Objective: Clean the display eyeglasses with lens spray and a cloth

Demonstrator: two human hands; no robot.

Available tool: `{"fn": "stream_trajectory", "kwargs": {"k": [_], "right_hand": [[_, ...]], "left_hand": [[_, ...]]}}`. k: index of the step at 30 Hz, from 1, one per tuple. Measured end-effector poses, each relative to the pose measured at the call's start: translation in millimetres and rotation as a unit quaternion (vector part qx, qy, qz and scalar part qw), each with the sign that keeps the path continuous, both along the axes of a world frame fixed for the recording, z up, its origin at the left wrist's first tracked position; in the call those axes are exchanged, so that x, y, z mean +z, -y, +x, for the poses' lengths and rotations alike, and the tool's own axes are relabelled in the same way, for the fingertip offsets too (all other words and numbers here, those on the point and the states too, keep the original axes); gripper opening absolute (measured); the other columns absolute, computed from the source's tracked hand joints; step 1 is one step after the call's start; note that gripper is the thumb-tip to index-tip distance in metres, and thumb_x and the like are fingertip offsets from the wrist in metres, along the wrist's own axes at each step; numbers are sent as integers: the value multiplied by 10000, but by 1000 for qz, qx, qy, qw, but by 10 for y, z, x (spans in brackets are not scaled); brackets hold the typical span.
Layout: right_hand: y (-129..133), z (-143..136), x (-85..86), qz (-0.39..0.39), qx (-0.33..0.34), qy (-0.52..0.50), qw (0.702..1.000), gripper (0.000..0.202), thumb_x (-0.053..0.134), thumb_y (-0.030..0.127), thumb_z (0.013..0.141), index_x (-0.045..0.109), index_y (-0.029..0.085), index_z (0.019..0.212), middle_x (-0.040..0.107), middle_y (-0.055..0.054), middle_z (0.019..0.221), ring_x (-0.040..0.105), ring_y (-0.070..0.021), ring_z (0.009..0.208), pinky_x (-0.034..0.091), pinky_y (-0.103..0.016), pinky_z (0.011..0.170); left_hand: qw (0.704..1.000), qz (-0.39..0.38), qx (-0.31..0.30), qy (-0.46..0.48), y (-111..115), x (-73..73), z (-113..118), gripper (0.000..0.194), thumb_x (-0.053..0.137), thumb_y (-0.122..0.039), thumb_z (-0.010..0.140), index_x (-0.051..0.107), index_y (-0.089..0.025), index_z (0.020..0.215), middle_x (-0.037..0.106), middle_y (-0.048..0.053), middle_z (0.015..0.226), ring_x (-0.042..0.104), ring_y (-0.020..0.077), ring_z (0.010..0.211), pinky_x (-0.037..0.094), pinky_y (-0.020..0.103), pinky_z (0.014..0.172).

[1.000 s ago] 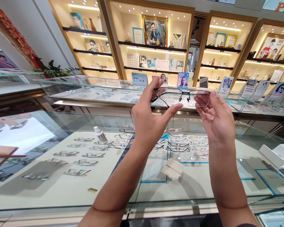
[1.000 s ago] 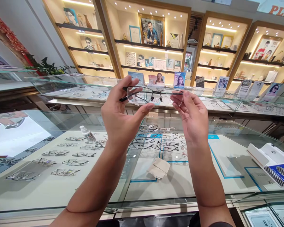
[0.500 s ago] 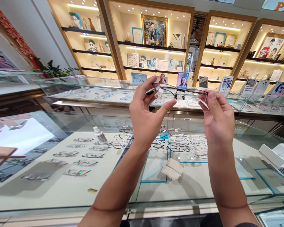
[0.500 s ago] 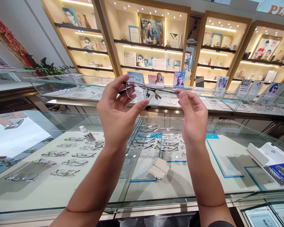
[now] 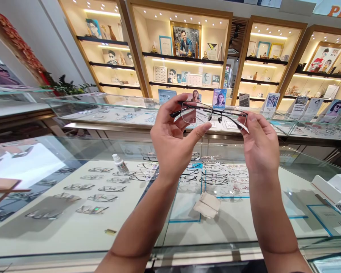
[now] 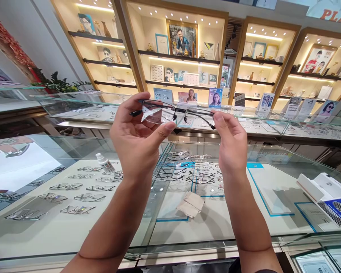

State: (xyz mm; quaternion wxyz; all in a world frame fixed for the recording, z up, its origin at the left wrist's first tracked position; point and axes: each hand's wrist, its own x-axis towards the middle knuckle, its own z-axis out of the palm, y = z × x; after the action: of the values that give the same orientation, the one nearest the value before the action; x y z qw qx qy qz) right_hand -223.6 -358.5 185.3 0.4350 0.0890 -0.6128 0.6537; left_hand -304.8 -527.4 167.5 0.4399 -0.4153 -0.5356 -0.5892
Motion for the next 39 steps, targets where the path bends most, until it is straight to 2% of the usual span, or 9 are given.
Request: {"fn": "stream_trajectory", "kwargs": {"k": [10, 15, 22, 27, 33, 39], "right_hand": [[-35, -53, -21, 13, 20, 29, 999, 260, 697, 542, 894, 733, 300, 982, 769, -19, 1150, 711, -224, 1160, 587, -412, 974], [-26, -42, -11, -9, 28, 23, 999, 218, 716, 496, 868, 730, 294, 949, 773, -18, 1129, 719, -221, 1128, 574, -416, 983], [-12, -4, 17, 13, 36, 27, 999, 220, 724, 506, 843, 697, 288, 839, 755, -3, 981, 716, -217, 1042, 573, -403, 962], [-25, -8, 23, 15, 42, 41, 998, 218, 713, 502, 847, 684, 286, 833, 750, -10, 985, 708, -218, 1038, 568, -410, 983], [-57, -42, 15, -10, 59, 54, 997, 166, 724, 439, 828, 688, 279, 810, 754, -5, 972, 714, -216, 1019, 570, -423, 987], [-60, -50, 13, -9, 74, 69, 995, 188, 758, 436, 812, 677, 274, 761, 739, 3, 895, 712, -206, 953, 581, -411, 945]], "left_hand": [[1000, 17, -12, 0, -30, 3, -11, 730, 743, -712, 814, 532, -351, 1412, 673, 92, 1263, 675, 325, 1263, 636, 517, 1022], [1000, 7, -11, -12, -37, 9, 1, 706, 733, -685, 848, 515, -366, 1439, 655, 89, 1325, 635, 319, 1338, 608, 497, 1081], [1000, -24, -7, -8, 19, 16, -88, 713, 709, -643, 898, 452, -396, 1516, 618, 80, 1411, 582, 327, 1418, 610, 469, 1081], [1000, -13, -5, -7, 2, 18, -48, 673, 731, -641, 883, 496, -370, 1453, 642, 77, 1365, 620, 307, 1369, 605, 469, 1096], [999, 8, -35, -5, -62, -11, 10, 612, 754, -606, 884, 520, -367, 1396, 663, 57, 1314, 707, 252, 1223, 633, 413, 1043], [999, -1, -36, 20, -28, -47, -52, 665, 779, -594, 871, 501, -366, 1430, 658, 62, 1347, 706, 241, 1214, 629, 390, 1031]]}}
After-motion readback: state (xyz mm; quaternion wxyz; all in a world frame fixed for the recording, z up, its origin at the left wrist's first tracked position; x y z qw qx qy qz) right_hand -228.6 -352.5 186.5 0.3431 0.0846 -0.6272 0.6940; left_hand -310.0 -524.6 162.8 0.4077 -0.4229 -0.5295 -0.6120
